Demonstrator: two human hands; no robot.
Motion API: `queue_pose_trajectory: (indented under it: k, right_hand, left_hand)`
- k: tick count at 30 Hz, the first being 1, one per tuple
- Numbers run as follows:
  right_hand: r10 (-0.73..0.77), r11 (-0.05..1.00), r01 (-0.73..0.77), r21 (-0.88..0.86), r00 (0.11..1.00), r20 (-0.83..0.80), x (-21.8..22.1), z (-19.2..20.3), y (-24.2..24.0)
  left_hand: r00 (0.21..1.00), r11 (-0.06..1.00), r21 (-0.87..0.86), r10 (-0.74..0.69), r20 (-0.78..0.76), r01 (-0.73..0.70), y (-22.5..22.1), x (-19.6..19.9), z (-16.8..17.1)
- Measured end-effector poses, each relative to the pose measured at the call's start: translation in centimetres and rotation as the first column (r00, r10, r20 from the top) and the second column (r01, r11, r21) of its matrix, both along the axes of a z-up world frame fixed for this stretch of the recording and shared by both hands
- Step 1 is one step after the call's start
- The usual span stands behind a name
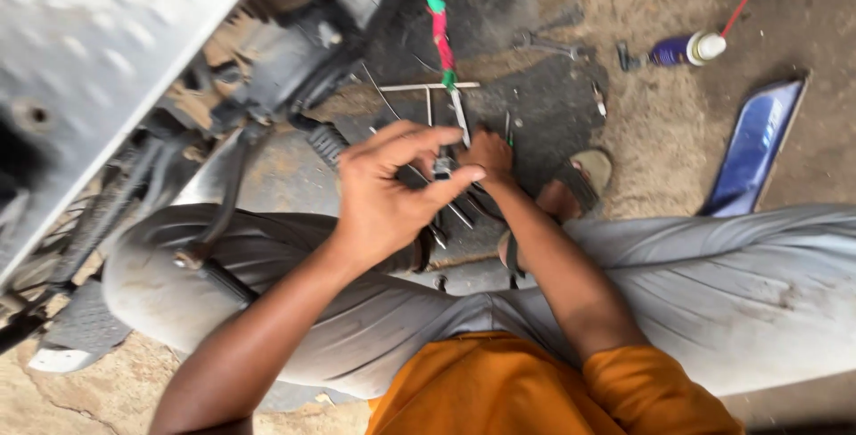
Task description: Repairing and connecting wires and engine components on a motorcycle.
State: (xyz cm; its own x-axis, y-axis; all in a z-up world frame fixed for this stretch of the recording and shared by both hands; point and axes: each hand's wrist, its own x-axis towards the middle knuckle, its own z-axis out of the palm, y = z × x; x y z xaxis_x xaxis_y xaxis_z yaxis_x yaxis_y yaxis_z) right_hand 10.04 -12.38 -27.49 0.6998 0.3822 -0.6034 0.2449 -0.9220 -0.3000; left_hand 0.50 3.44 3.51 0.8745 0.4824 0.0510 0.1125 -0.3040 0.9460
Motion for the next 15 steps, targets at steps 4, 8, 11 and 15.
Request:
queue_pose_trajectory:
  k: [4,8,11,15]
  right_hand:
    - [0.154,0.986,-0.142,0.087,0.978,-0.142,1.8,-2.1,-1.5]
    - [-0.122,0.836,0.463,0.295,0.681,-0.722,1.4,-2.6,-3.4]
    - [-0.214,0.774,0.615,0.152,0.479,-0.852,-0.2,-0.8,-3.8]
    - [-0.200,0.446,0.883,-0.150,-0.065,-0.978,-4.5,1.9,-4.3]
  left_hand:
    - [0.998,0.998,0.041,-0.045,0.043,0.044,0.0,0.4,0.5]
    - [0.998,0.998,0.005,-0.060,0.017,0.059,0.1,0.3,0.6]
    - [0.999,0.999,-0.047,-0.019,-0.036,0.017,0.0,0.2,0.3]
    - [0.993,0.984,-0.144,0.099,-0.064,-0.107,0.4,0.1,0.5]
